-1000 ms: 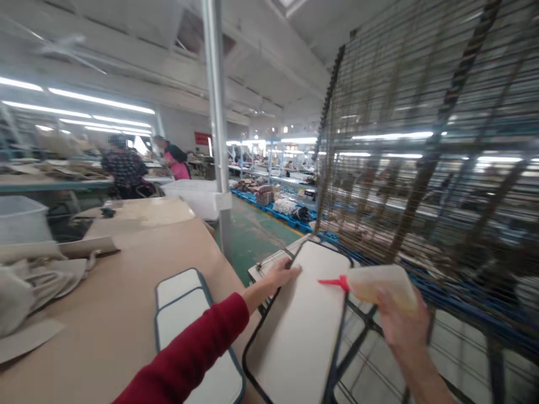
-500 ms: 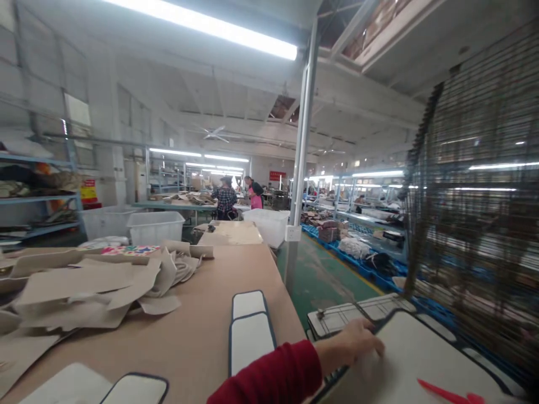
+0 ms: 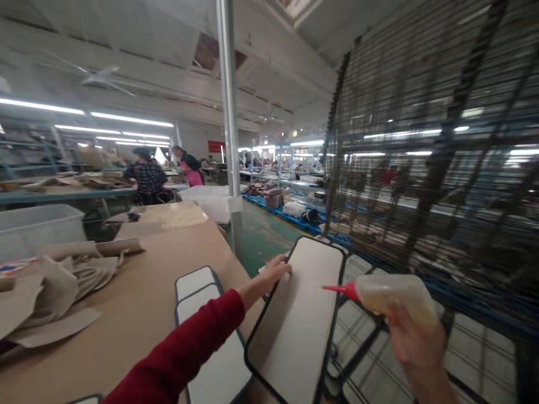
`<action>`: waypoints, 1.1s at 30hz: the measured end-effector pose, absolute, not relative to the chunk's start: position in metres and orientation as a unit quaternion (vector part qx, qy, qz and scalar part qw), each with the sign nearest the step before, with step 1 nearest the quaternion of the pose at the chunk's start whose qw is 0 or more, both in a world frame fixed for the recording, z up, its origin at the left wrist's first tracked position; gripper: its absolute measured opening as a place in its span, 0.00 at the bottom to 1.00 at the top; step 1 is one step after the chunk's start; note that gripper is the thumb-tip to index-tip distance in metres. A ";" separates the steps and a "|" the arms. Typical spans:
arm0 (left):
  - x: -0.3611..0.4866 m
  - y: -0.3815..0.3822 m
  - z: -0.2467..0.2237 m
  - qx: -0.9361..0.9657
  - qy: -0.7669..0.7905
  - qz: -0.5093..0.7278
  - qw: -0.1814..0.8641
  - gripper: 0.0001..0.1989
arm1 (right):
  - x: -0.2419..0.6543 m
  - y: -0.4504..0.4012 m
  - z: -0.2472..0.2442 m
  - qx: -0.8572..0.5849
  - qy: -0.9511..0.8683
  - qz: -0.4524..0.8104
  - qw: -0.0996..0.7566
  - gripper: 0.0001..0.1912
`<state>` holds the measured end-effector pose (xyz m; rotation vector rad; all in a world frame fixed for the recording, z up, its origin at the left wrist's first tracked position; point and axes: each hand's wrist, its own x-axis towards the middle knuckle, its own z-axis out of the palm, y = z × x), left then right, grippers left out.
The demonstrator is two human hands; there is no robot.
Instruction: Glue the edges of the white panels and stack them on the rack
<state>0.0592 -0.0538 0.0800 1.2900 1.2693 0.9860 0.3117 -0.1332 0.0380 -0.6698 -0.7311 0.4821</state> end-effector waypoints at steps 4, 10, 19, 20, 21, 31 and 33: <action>0.064 -0.059 0.076 0.547 0.518 0.389 0.531 0.14 | 0.316 -0.111 0.053 -0.344 -0.315 0.206 0.860 0.34; 0.060 -0.058 0.077 0.535 0.517 0.393 0.540 0.14 | 0.296 -0.149 0.008 -0.398 -0.382 0.239 0.799 0.31; 0.064 -0.066 0.079 0.551 0.499 0.376 0.554 0.14 | 0.306 -0.119 0.042 -0.424 -0.388 0.155 0.804 0.34; 0.066 -0.067 0.079 0.552 0.495 0.373 0.558 0.15 | 0.307 -0.114 0.046 -0.426 -0.388 0.154 0.803 0.34; 0.068 -0.067 0.079 0.554 0.491 0.371 0.560 0.16 | 0.305 -0.112 0.045 -0.430 -0.392 0.157 0.798 0.35; 0.057 -0.057 0.078 0.539 0.504 0.363 0.569 0.15 | 0.292 -0.140 0.018 -0.444 -0.410 0.185 0.775 0.33; 0.060 -0.057 0.079 0.540 0.505 0.356 0.572 0.17 | 0.301 -0.125 0.030 -0.439 -0.388 0.170 0.792 0.34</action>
